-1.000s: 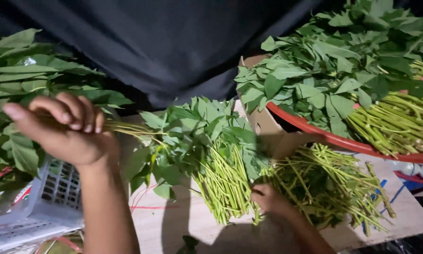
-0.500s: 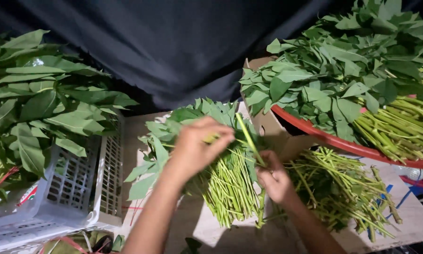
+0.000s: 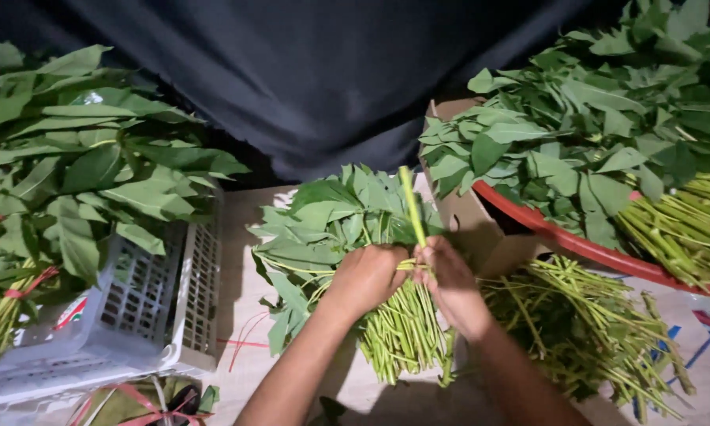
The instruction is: Bundling leafy green vegetables by gathering them into bunches, aligning the stems, and tying them with red plastic string.
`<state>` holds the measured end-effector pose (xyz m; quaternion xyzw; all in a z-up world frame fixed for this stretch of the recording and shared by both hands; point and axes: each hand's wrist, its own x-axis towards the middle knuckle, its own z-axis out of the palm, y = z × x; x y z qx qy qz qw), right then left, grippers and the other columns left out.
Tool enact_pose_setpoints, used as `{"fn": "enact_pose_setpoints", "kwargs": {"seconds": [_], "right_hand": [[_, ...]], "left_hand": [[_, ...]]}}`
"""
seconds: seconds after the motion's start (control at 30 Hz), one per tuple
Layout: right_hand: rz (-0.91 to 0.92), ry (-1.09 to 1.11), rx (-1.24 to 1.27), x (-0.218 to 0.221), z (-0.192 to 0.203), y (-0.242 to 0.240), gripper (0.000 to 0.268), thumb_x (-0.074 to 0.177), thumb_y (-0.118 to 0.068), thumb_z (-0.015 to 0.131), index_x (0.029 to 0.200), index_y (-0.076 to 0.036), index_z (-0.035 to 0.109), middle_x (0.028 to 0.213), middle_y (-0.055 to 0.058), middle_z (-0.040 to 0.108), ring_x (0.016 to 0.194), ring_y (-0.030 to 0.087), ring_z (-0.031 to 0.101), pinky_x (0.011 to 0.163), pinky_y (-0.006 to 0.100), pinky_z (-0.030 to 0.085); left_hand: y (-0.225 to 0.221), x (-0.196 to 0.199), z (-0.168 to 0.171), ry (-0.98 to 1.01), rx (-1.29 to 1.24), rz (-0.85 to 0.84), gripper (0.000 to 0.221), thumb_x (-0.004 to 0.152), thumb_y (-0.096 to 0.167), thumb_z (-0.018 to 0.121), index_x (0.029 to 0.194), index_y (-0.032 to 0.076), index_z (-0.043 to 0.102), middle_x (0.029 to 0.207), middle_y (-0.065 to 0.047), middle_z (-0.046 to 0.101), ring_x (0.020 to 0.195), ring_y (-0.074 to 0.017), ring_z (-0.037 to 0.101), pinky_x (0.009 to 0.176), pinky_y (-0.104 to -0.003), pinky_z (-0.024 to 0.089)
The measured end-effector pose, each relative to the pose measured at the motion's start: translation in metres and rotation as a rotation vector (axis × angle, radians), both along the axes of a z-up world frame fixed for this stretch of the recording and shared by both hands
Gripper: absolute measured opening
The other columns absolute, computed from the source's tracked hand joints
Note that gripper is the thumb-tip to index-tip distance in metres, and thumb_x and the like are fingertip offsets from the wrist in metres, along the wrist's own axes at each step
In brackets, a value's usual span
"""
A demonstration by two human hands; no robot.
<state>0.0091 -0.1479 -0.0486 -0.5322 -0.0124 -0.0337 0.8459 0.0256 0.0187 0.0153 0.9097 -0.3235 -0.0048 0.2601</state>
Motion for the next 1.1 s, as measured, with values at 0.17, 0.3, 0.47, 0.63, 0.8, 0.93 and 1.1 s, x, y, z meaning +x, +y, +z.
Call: {"fn": "enact_pose_setpoints", "kwargs": {"seconds": [0.17,0.3,0.47,0.63,0.8,0.93,1.1], "right_hand": [[0.103,0.016,0.214,0.065,-0.080,-0.037,0.011,0.103,-0.012,0.051,0.112,-0.012,0.055,0.101,0.007,0.059,0.082,0.021,0.061,0.060,0.028,0.052],[0.088,0.081,0.182,0.064,-0.066,-0.039,0.010,0.104,-0.010,0.046,0.110,-0.016,0.053,0.091,0.006,0.058,0.060,0.016,0.056,0.041,0.022,0.046],[0.111,0.126,0.003,0.038,-0.037,-0.014,0.014,0.103,-0.010,0.043,0.114,-0.005,0.049,0.078,0.008,0.047,0.045,0.009,0.042,0.029,0.019,0.032],[0.050,0.078,-0.292,0.027,-0.010,0.011,0.022,0.105,-0.020,0.046,0.115,-0.003,0.057,0.068,0.003,0.041,0.041,0.006,0.036,0.028,0.020,0.029],[0.036,0.071,-0.273,0.031,0.000,0.024,0.021,0.106,-0.021,0.044,0.114,-0.007,0.057,0.066,-0.002,0.037,0.040,0.004,0.032,0.028,0.018,0.025],[0.029,0.117,-0.231,0.038,-0.007,0.037,0.019,0.107,-0.019,0.041,0.112,-0.010,0.057,0.065,-0.003,0.032,0.039,0.003,0.030,0.029,0.017,0.025],[-0.014,0.145,-0.137,0.036,0.004,0.048,0.015,0.109,-0.018,0.040,0.113,-0.012,0.053,0.065,-0.002,0.032,0.039,0.006,0.033,0.030,0.017,0.027]], "left_hand": [[0.013,-0.016,0.011,0.136,0.091,0.030,0.023,0.093,0.021,0.055,0.085,0.009,0.074,0.079,-0.023,0.073,0.084,-0.0513,0.071,0.075,-0.058,0.056],[0.013,-0.010,0.016,0.125,0.037,0.070,0.021,0.095,0.018,0.057,0.093,0.012,0.077,0.083,-0.017,0.075,0.084,-0.0418,0.074,0.078,-0.050,0.058],[0.016,0.011,0.017,-0.085,-0.032,0.195,0.032,0.095,0.016,0.058,0.125,0.009,0.067,0.099,-0.018,0.074,0.097,-0.0407,0.072,0.085,-0.052,0.057],[0.000,0.037,-0.035,-0.219,0.020,0.281,0.030,0.094,0.023,0.058,0.120,0.012,0.068,0.095,-0.012,0.071,0.097,-0.0349,0.071,0.083,-0.049,0.060],[-0.006,0.026,-0.024,-0.229,-0.056,0.418,0.014,0.091,0.019,0.062,0.093,0.005,0.064,0.080,-0.018,0.067,0.086,-0.0413,0.071,0.075,-0.054,0.059],[-0.010,0.024,-0.017,-0.176,-0.074,0.458,0.019,0.092,0.022,0.059,0.093,0.004,0.064,0.079,-0.019,0.067,0.084,-0.0442,0.071,0.075,-0.056,0.058],[-0.014,0.022,-0.007,-0.063,-0.173,0.479,0.024,0.094,0.024,0.052,0.096,0.002,0.062,0.083,-0.022,0.067,0.089,-0.0486,0.070,0.079,-0.059,0.056]]}}
